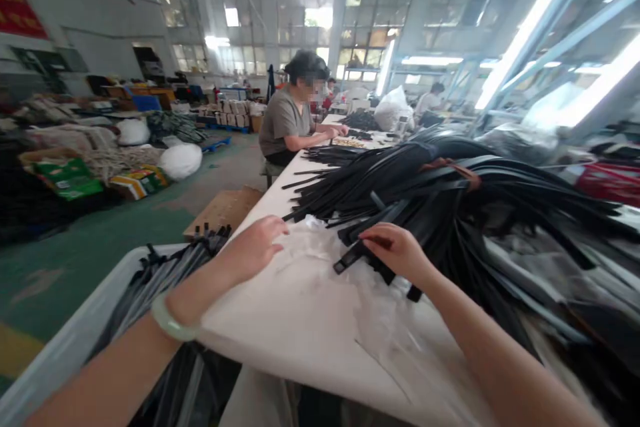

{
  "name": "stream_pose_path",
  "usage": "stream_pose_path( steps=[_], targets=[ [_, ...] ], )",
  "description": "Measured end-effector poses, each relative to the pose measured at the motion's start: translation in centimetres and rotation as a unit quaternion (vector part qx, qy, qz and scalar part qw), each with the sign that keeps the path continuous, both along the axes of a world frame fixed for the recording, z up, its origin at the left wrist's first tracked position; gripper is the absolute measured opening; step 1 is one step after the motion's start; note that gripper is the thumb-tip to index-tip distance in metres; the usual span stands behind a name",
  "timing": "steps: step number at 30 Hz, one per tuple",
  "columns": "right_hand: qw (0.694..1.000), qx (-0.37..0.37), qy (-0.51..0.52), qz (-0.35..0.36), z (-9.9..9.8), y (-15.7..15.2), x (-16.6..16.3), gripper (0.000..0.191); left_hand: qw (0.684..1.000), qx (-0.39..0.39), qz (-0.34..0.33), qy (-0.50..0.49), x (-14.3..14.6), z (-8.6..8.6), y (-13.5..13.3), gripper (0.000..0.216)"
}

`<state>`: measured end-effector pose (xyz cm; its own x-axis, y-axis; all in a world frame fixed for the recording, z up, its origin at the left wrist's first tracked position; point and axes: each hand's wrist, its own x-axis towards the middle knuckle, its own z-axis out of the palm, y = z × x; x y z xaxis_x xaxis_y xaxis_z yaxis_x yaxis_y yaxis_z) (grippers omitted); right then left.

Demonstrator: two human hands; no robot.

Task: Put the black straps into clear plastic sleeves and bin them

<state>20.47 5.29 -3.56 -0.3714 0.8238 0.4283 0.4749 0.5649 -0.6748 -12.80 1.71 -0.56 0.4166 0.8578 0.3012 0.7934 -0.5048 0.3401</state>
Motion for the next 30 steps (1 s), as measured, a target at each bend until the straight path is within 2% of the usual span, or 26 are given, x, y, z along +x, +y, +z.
stream_pose_path(
  steps=[1, 3, 6, 9, 10, 13, 15, 19, 23, 30],
  targets=[
    [0.998, 0.049, -0.031, 0.017, 0.2, -0.2, -0.2, 0.02, 0.999, -0.001, -0.01, 0.036, 2.8, 0.0, 0.6, 0.02],
    [0.988, 0.125, -0.076, 0.039, 0.4, -0.8, -0.6, 0.027, 0.997, -0.008, 0.043, 0.067, 6.9, -0.3, 1.9, 0.014],
    [0.974, 0.173, -0.139, 0.045, 0.3, -1.4, -1.3, 0.045, 0.988, 0.005, 0.147, 0.056, 9.1, -1.2, 4.6, 0.022],
    [0.965, 0.159, -0.203, 0.055, 0.0, -1.8, -1.8, 0.051, 0.987, 0.03, 0.152, 0.04, 8.2, -2.0, 6.8, 0.042],
    [0.962, 0.15, -0.221, 0.06, -0.1, -1.8, -1.9, 0.052, 0.99, 0.03, 0.129, 0.039, 7.7, -2.1, 7.4, 0.038],
    [0.954, 0.114, -0.268, 0.069, -0.6, -1.8, -2.2, 0.055, 0.998, 0.016, 0.058, 0.033, 6.2, -2.1, 8.2, 0.007],
    [0.951, 0.092, -0.286, 0.07, -0.9, -1.6, -2.3, 0.06, 0.998, 0.013, 0.056, 0.015, 5.2, -1.7, 8.2, 0.021],
    [0.949, 0.079, -0.297, 0.067, -1.5, -1.4, -2.3, 0.064, 0.987, 0.041, 0.148, -0.04, 2.6, -0.5, 7.9, 0.034],
    [0.949, 0.088, -0.298, 0.053, -1.9, -1.4, -2.4, 0.062, 0.961, 0.088, 0.248, -0.087, 0.5, 0.6, 7.8, 0.035],
    [0.947, 0.093, -0.305, 0.04, -2.0, -1.5, -2.8, 0.059, 0.906, 0.169, 0.359, -0.151, -1.3, 2.2, 6.6, 0.033]
  ],
)
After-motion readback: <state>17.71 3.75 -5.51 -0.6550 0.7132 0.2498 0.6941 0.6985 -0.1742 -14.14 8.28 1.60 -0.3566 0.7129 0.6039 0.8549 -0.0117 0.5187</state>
